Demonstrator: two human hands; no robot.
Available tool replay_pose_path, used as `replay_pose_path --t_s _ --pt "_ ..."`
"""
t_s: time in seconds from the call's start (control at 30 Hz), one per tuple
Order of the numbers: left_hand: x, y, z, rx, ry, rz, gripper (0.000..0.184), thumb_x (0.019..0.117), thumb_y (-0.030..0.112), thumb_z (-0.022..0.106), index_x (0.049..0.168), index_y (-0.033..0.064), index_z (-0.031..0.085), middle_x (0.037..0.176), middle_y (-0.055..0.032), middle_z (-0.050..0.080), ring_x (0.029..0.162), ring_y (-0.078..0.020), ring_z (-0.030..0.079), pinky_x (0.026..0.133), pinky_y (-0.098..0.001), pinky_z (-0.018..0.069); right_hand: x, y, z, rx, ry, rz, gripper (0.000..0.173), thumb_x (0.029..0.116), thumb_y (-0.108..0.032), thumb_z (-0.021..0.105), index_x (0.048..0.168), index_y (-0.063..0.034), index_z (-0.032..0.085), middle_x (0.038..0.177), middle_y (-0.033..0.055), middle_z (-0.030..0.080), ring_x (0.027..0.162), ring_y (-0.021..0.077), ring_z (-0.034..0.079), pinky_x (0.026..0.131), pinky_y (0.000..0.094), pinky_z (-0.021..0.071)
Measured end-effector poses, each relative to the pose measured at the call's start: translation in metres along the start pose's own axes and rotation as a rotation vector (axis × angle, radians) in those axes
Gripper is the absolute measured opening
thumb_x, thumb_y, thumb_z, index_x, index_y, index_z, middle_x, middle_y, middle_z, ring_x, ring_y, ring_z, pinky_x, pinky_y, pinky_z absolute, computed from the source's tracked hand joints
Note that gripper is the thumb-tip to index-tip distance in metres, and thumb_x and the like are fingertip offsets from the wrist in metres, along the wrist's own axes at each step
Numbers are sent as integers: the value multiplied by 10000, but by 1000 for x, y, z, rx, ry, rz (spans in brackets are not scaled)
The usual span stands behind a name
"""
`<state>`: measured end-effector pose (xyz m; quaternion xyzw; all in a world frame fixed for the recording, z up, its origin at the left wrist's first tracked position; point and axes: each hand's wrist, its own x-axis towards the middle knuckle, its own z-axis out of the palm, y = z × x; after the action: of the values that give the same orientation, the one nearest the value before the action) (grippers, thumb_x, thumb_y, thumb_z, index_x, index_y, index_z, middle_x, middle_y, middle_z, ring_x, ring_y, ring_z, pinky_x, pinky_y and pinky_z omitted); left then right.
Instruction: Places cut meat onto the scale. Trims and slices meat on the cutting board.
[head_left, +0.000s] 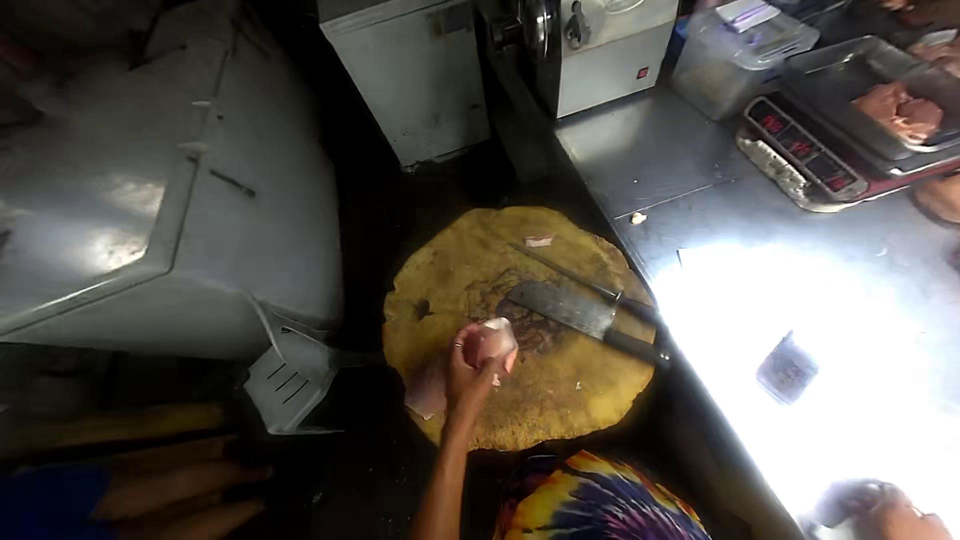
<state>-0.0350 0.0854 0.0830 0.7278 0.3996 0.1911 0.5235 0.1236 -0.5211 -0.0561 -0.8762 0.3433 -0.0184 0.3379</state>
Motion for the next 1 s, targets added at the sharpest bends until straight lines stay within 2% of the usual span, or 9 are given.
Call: replay_pose_path --t_s 0.1,0.2,0.37,0.47,0.63,0.73,0.8,0.9,1.0 --pt "24 -13 -51 417 0 68 809 852 241 783 1548 118 391 1459 -159 554 1317 -286 567 1089 -506 478 3 2 3 51 10 -12 462 1039 -317 495 1346 20 569 1022 111 684 791 123 669 807 365 580" --pt "47 -73 -73 799 -228 55 763 814 315 810 1508 239 502 1687 -144 214 1495 -389 333 1148 -588 393 -1 -5 3 98 13 -5 419 1066 -316 474 1289 25 573 864 53 676 690 88 665 718 316 597" --pt "50 -103 -72 1116 -295 -52 1101 591 653 891 1543 341 435 1708 -187 -64 1476 -510 263 1089 -613 420 -8 -17 -1 -102 62 44 523 1002 -359 539 1348 30 582 1268 155 681 1216 199 641 1083 363 480" --pt "60 -104 -68 1140 -267 34 858 704 565 834 1457 263 557 1712 -166 54 1471 -468 313 1096 -578 426 12 10 9 -26 54 11 570 1004 -403 551 1344 55 552 1153 217 675 997 278 689 911 496 548" --pt "95 -84 -62 822 -65 -12 619 804 317 824 1334 49 649 1558 -224 414 1408 -394 444 1128 -560 409 10 -1 5 -83 58 79 619 1013 -442 547 1354 75 559 1280 289 640 1224 413 614 1058 594 447" --pt "119 -79 -69 379 94 -149 456 897 256 705 1237 -44 651 1230 -242 648 1169 -338 620 1017 -546 492 7 -8 1 -103 49 127 629 1011 -446 547 1322 101 563 1284 314 626 1245 438 593 1067 601 433" --pt "130 -65 -59 190 217 -130 399 932 210 663 1222 -62 639 1147 -241 667 1073 -313 644 949 -517 515 6 -13 -1 -101 30 126 612 1024 -434 534 1301 111 569 1279 331 618 1240 458 587 1056 624 425" --pt "143 -27 -32 331 309 28 549 898 178 714 1369 -60 565 1439 -229 532 1335 -305 516 1117 -474 418 6 -16 -4 -134 22 102 594 1046 -432 499 1274 107 597 1253 347 623 1227 484 586 1035 647 423" --pt "162 -12 -3 752 201 150 592 826 287 802 1294 -40 644 1586 -253 360 1457 -410 372 1176 -554 333 7 -18 -5 -131 18 97 573 1061 -412 490 1278 109 591 1248 356 622 1226 494 585 1033 655 420"
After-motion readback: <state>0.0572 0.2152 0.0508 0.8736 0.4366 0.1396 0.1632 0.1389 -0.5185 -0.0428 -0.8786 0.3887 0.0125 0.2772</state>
